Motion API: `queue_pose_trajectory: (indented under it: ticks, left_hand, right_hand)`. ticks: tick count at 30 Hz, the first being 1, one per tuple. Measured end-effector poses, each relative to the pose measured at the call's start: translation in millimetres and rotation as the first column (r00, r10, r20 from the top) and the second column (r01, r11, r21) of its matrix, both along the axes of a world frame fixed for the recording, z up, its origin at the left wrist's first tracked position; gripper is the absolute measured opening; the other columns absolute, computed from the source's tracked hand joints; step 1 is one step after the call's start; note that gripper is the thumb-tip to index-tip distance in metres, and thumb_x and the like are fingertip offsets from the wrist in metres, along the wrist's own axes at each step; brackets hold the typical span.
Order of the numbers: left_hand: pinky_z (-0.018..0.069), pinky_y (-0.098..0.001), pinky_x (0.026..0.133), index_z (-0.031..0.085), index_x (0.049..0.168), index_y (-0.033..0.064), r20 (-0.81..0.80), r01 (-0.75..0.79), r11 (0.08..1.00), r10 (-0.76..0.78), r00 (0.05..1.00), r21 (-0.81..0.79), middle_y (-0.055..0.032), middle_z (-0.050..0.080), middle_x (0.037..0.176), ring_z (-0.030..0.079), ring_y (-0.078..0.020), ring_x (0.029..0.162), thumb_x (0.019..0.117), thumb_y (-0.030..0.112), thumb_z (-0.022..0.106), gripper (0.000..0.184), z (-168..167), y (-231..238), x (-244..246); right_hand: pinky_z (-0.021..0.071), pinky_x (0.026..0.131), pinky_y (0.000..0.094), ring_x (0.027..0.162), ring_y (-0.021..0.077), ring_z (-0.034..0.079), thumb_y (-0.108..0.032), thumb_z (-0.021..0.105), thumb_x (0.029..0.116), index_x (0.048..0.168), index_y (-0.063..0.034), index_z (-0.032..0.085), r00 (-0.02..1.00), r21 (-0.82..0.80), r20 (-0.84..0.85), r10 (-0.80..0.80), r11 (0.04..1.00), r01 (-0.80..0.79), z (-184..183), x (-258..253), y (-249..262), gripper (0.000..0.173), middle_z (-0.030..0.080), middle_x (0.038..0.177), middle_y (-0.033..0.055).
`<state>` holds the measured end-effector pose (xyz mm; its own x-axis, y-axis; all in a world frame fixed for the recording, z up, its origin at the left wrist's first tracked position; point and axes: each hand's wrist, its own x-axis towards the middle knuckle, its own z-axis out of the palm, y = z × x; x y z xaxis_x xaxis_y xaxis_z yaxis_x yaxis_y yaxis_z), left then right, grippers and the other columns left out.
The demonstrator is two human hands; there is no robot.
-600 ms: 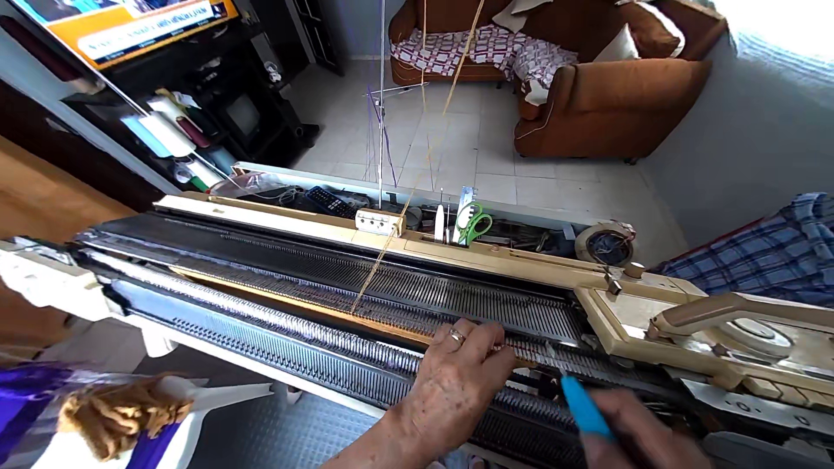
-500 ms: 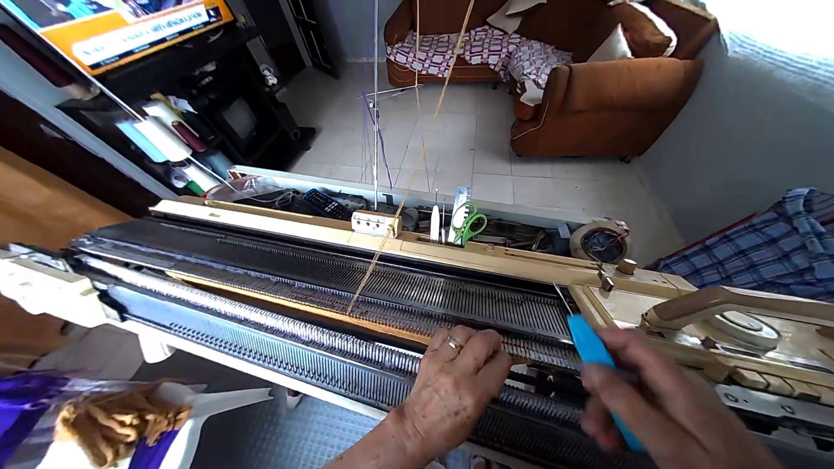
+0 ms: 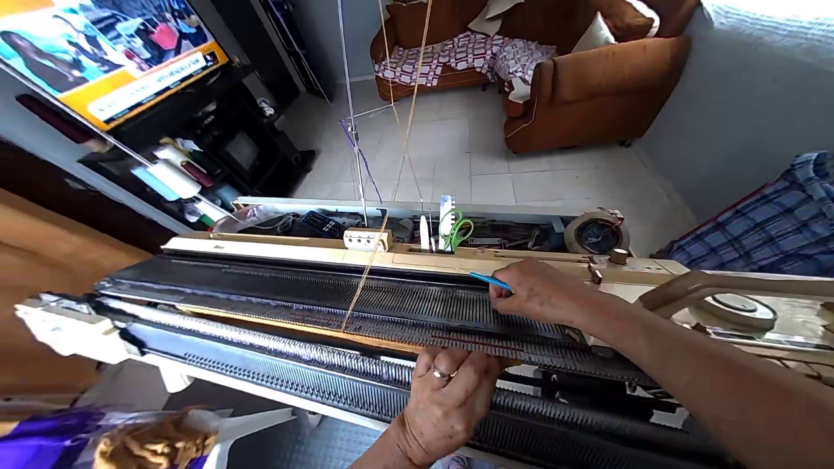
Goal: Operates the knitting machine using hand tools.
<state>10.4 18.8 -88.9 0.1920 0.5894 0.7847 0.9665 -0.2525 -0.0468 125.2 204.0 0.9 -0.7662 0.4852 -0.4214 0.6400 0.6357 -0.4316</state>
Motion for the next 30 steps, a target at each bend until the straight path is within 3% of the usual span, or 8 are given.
queue_pose_trajectory:
  ticks: [3, 7, 16, 23, 26, 30]
  left_hand:
    - [0.0399, -0.0303, 0.084, 0.064, 0.096, 0.0182, -0.041, -0.07, 0.996, 0.068, 0.997, -0.059, -0.0004, 0.06, 0.094, 0.054, -0.017, 0.089, 0.1051, 0.019, 0.048, 0.018, 2, 2, 3]
    - [0.0406, -0.0305, 0.085, 0.058, 0.098, 0.0183, -0.032, -0.078, 0.992, 0.075, 0.997, -0.101, -0.0012, 0.058, 0.097, 0.054, -0.0183, 0.091, 0.1047, 0.021, 0.049, 0.012, 3, 5, 4]
    - [0.0423, -0.0288, 0.086, 0.053, 0.097, 0.0187, 0.131, -0.086, 0.991, 0.099, 0.986, -0.1, -0.0009, 0.055, 0.096, 0.054, -0.0171, 0.092, 0.1069, 0.028, 0.048, 0.014, -4, 11, 8]
    - [0.0406, -0.0292, 0.093, 0.051, 0.1, 0.02, 0.212, -0.037, 0.996, 0.053, 0.976, -0.077, -0.0004, 0.053, 0.101, 0.053, -0.0154, 0.098, 0.1076, 0.027, 0.047, 0.011, -16, 3, 9]
    - [0.0396, -0.0302, 0.102, 0.051, 0.102, 0.0197, 0.194, 0.001, 0.999, 0.009, 0.981, -0.052, 0.0, 0.055, 0.107, 0.054, -0.0151, 0.107, 0.1058, 0.027, 0.052, 0.008, -20, -2, 4]
    - [0.0392, -0.0329, 0.105, 0.058, 0.112, 0.0197, 0.208, -0.029, 0.999, 0.036, 0.977, -0.034, 0.001, 0.058, 0.114, 0.054, -0.015, 0.114, 0.1008, 0.034, 0.064, 0.019, -18, -2, 5]
  right_hand:
    - [0.0487, 0.073, 0.0402, 0.08, 0.0221, 0.063, -0.017, 0.065, 0.099, 0.097, -0.0064, 0.072, 1.0, 0.004, -0.03, 0.004, 1.0, -0.004, -3, 1, 0, 0.013, 0.066, 0.084, 0.009]
    - [0.0502, 0.075, 0.042, 0.083, 0.0239, 0.064, -0.016, 0.065, 0.0991, 0.102, -0.0053, 0.071, 0.998, 0.011, -0.054, -0.02, 1.0, 0.021, -5, 1, 2, 0.012, 0.067, 0.086, 0.0107]
    - [0.0486, 0.072, 0.0393, 0.079, 0.0215, 0.062, -0.016, 0.067, 0.0974, 0.096, -0.0064, 0.072, 0.985, 0.004, -0.137, 0.102, 0.995, -0.102, -12, 5, 8, 0.011, 0.065, 0.083, 0.0082]
    - [0.0506, 0.076, 0.0425, 0.086, 0.0246, 0.065, -0.017, 0.063, 0.1008, 0.1, -0.0062, 0.071, 0.996, 0.009, -0.085, 0.016, 1.0, -0.015, -13, 2, 6, 0.014, 0.067, 0.089, 0.0105]
    - [0.0505, 0.075, 0.0425, 0.084, 0.0239, 0.064, -0.019, 0.063, 0.1005, 0.1, -0.0072, 0.071, 0.999, -0.012, -0.048, -0.019, 1.0, 0.019, -10, 0, 6, 0.014, 0.067, 0.087, 0.0096]
    - [0.0502, 0.074, 0.0415, 0.083, 0.0232, 0.064, -0.02, 0.064, 0.1002, 0.099, -0.0077, 0.071, 0.999, -0.012, -0.038, -0.019, 1.0, 0.018, -10, 0, 6, 0.014, 0.066, 0.086, 0.0092]
